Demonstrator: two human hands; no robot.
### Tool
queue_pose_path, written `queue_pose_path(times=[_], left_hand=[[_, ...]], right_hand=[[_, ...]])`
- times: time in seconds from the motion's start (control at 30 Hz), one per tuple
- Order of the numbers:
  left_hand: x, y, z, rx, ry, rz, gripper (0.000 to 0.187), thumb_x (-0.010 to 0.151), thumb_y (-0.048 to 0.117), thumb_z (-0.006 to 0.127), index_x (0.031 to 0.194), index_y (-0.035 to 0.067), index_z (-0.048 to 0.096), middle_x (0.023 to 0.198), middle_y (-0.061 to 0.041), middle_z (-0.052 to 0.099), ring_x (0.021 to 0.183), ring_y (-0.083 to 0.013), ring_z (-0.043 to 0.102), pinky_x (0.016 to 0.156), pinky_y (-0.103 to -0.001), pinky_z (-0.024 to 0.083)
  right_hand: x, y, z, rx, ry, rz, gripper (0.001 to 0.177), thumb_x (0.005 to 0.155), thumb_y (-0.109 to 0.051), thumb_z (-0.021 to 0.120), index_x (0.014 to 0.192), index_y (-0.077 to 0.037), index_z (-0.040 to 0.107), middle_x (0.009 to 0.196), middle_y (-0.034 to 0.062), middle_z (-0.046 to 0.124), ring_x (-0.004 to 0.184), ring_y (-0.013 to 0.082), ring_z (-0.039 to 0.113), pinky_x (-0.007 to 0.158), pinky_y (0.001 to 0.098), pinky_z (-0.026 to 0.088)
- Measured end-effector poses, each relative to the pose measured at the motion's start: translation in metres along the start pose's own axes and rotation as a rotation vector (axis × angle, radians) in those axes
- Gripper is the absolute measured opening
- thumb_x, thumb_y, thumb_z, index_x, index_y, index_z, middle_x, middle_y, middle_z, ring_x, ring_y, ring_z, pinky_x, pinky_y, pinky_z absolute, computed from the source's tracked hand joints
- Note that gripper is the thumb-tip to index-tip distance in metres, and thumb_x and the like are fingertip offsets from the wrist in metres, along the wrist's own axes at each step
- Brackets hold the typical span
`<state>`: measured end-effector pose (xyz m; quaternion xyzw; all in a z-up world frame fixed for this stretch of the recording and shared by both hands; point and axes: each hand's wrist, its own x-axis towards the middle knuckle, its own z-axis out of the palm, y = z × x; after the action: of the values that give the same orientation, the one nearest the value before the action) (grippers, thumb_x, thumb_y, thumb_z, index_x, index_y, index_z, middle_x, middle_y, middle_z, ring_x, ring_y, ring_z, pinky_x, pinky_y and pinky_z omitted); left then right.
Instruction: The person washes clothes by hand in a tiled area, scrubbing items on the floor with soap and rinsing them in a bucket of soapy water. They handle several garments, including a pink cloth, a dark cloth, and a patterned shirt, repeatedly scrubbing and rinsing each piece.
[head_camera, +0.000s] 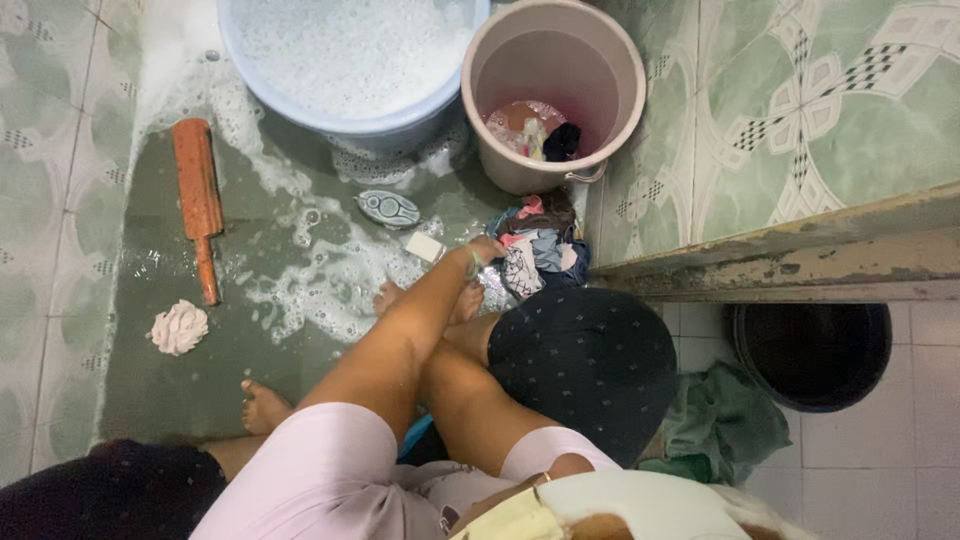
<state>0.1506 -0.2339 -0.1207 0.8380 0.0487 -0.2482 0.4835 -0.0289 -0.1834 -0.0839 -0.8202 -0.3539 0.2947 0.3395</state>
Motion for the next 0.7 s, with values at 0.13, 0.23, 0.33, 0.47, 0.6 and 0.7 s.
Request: queue_pose_path(times=[0.13, 0.23, 0.33, 0.47, 0.6, 0.7], left_hand=[[-0.012, 0.001, -0.001, -0.697, 0.068, -0.129, 0.024, 0.084, 0.012, 0.077, 0.107, 0.007, 0.078, 0.104, -0.009, 0.080, 0.090, -0.0168, 0.075, 0.087, -0.031, 0.058], [-0.024, 0.021, -0.021, -0.855, 0.058, 0.079, 0.023, 0.084, 0.007, 0.078, 0.106, 0.005, 0.077, 0.100, -0.007, 0.079, 0.087, -0.0142, 0.072, 0.083, -0.029, 0.058], [-0.052, 0.044, -0.051, -0.712, 0.099, 0.340, 0.016, 0.086, 0.008, 0.081, 0.101, 0.005, 0.075, 0.096, -0.002, 0.075, 0.087, -0.0084, 0.067, 0.081, -0.024, 0.054], [-0.120, 0.076, -0.104, -0.613, 0.319, 0.407, 0.017, 0.091, 0.011, 0.082, 0.096, 0.007, 0.066, 0.090, 0.006, 0.061, 0.087, -0.0054, 0.055, 0.079, -0.022, 0.045], [-0.190, 0.100, -0.157, -0.747, 0.421, 0.490, 0.019, 0.091, 0.012, 0.077, 0.098, 0.011, 0.059, 0.091, 0.007, 0.057, 0.087, -0.0054, 0.053, 0.078, -0.023, 0.045], [-0.255, 0.105, -0.182, -0.730, 0.533, 0.554, 0.015, 0.095, 0.009, 0.068, 0.109, 0.010, 0.062, 0.104, 0.006, 0.059, 0.102, -0.0049, 0.055, 0.093, -0.022, 0.046]], right_hand=[[0.000, 0.033, -0.016, -0.013, -0.013, 0.017, 0.045, 0.094, -0.039, 0.060, 0.126, -0.007, 0.065, 0.127, 0.0219, 0.067, 0.115, 0.0395, 0.063, 0.099, 0.0467, 0.049], [0.008, 0.038, -0.016, -0.022, -0.002, 0.047, 0.044, 0.094, -0.039, 0.060, 0.125, -0.007, 0.066, 0.126, 0.0217, 0.068, 0.114, 0.0392, 0.064, 0.098, 0.0467, 0.050], [0.018, 0.034, -0.003, -0.029, 0.017, 0.064, 0.043, 0.094, -0.038, 0.060, 0.123, -0.007, 0.067, 0.125, 0.0214, 0.068, 0.113, 0.0389, 0.064, 0.098, 0.0466, 0.050], [0.035, 0.039, 0.000, -0.052, 0.070, 0.074, 0.041, 0.094, -0.038, 0.060, 0.121, -0.008, 0.069, 0.123, 0.0210, 0.069, 0.112, 0.0385, 0.065, 0.097, 0.0466, 0.050], [0.048, 0.050, -0.006, -0.014, 0.180, 0.062, 0.040, 0.094, -0.037, 0.060, 0.120, -0.008, 0.070, 0.122, 0.0207, 0.070, 0.111, 0.0380, 0.065, 0.096, 0.0466, 0.051], [0.059, 0.055, -0.009, 0.178, 0.216, 0.174, 0.037, 0.095, -0.036, 0.064, 0.117, -0.007, 0.072, 0.115, 0.0190, 0.072, 0.103, 0.0339, 0.066, 0.090, 0.0445, 0.051]])
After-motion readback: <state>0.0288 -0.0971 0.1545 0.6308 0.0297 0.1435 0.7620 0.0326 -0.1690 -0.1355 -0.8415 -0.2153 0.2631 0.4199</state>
